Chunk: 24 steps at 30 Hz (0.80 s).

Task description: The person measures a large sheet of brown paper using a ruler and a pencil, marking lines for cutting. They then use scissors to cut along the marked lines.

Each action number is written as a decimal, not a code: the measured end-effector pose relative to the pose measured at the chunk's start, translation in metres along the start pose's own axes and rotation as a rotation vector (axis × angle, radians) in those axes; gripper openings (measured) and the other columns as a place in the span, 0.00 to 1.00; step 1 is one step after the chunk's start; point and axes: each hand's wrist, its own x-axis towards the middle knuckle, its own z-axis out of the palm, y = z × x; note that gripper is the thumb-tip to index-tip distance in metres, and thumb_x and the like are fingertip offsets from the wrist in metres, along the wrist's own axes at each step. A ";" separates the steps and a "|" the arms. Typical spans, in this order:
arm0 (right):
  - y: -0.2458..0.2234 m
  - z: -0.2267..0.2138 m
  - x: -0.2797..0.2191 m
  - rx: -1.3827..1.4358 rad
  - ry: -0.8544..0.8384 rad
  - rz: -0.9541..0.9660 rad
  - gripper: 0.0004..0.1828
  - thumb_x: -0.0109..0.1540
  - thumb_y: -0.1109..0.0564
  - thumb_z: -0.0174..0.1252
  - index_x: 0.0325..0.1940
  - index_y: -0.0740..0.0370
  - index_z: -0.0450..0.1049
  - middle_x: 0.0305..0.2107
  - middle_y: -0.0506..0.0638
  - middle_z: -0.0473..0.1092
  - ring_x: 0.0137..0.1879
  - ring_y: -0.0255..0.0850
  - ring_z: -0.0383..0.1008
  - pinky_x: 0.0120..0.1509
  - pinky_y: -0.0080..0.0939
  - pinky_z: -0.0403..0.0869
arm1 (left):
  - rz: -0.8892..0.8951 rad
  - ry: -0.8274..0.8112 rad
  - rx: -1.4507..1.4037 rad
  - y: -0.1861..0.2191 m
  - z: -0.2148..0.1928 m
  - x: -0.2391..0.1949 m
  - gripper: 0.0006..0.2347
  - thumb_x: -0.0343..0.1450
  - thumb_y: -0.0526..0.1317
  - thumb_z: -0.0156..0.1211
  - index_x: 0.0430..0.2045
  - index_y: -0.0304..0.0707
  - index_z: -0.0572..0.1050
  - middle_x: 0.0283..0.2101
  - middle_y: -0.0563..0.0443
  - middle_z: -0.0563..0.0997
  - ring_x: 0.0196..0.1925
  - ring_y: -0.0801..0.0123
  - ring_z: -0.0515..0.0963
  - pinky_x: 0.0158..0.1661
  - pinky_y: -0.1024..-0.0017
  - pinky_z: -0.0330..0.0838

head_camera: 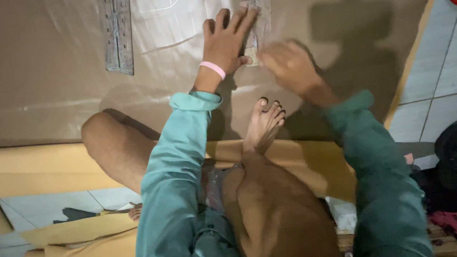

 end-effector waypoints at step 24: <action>0.043 0.018 -0.117 0.056 0.110 0.715 0.49 0.57 0.41 0.77 0.78 0.54 0.66 0.55 0.57 0.59 0.63 0.54 0.59 0.66 0.61 0.60 | -0.156 0.229 -0.788 0.039 0.058 0.016 0.25 0.69 0.44 0.68 0.60 0.39 0.70 0.51 0.44 0.74 0.40 0.57 0.79 0.44 0.66 0.76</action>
